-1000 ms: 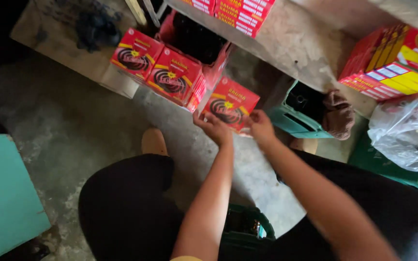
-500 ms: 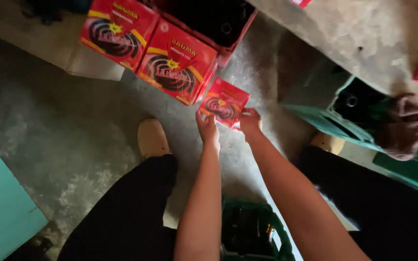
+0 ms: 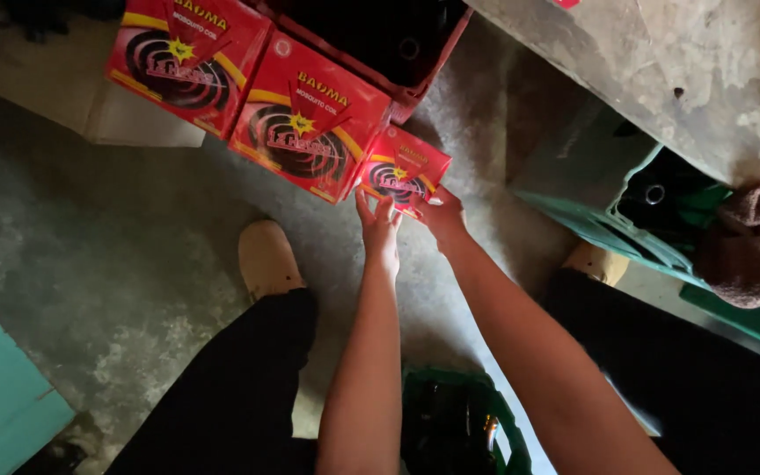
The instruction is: Restocking boxes of mosquito coils from a crate onto a store shelf.
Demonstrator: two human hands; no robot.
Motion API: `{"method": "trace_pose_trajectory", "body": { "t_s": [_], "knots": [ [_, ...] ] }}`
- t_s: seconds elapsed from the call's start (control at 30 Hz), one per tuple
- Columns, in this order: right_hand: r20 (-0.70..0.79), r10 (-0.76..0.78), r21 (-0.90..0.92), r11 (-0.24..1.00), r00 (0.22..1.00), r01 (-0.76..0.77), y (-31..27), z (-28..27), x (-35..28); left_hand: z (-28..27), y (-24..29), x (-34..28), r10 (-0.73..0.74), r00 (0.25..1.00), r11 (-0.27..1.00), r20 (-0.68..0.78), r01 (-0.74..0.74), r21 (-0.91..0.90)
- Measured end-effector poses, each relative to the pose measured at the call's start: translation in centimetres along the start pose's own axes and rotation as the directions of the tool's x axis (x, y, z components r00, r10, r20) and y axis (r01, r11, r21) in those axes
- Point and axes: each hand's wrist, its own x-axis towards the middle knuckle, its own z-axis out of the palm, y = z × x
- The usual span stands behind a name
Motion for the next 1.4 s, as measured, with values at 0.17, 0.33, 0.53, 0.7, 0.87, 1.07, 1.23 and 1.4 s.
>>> {"method": "trace_pose_trajectory", "body": {
  "t_s": [0.17, 0.33, 0.53, 0.7, 0.87, 1.07, 1.23, 1.4],
  "knots": [
    [0.028, -0.016, -0.17, 0.985, 0.999, 0.021, -1.9, -0.6, -1.5, 1.0, 1.8, -1.5, -0.029, 0.999, 0.999, 0.037, 0.028, 0.016],
    [0.092, -0.058, -0.466, 0.88, 0.994, 0.095, -2.2, -4.2, -0.3, -0.4, -3.3, 1.2, -0.01, 1.0, 0.998, -0.017, 0.011, 0.059],
    [0.28, -0.308, -0.111, 0.931, 0.909, 0.349, -13.8, -7.1, -3.7, 4.7, -7.4, 3.5, -0.163, 0.981, 0.987, -0.103, 0.16, -0.031],
    [0.292, -0.583, -0.018, 0.789, 0.758, 0.614, -28.8, -7.6, -15.1, 16.5, 8.4, -9.7, 0.005, 0.927, 0.999, 0.375, 0.009, -0.036],
    [0.076, -0.793, 0.214, 0.605, 0.605, 0.767, -39.6, -8.1, -18.2, 21.7, 21.9, -17.0, 0.278, 0.788, 0.912, 0.549, -0.396, 0.106],
    [-0.079, -0.628, 0.257, 0.738, 0.774, 0.624, -46.9, -6.4, -22.8, 18.9, 30.7, -20.5, 0.061, 0.651, 0.768, 0.757, -0.515, 0.381],
    [-0.244, -0.463, 0.246, 0.82, 0.852, 0.516, -48.8, -6.4, -16.9, 14.3, 26.6, -10.5, 0.119, 0.669, 0.637, 0.734, -0.618, 0.46],
    [-0.275, -0.544, 0.325, 0.723, 0.793, 0.609, -47.8, -6.5, -22.1, 14.1, 29.7, -14.2, 0.222, 0.559, 0.373, 0.799, -0.806, 0.46]
  ]
}}
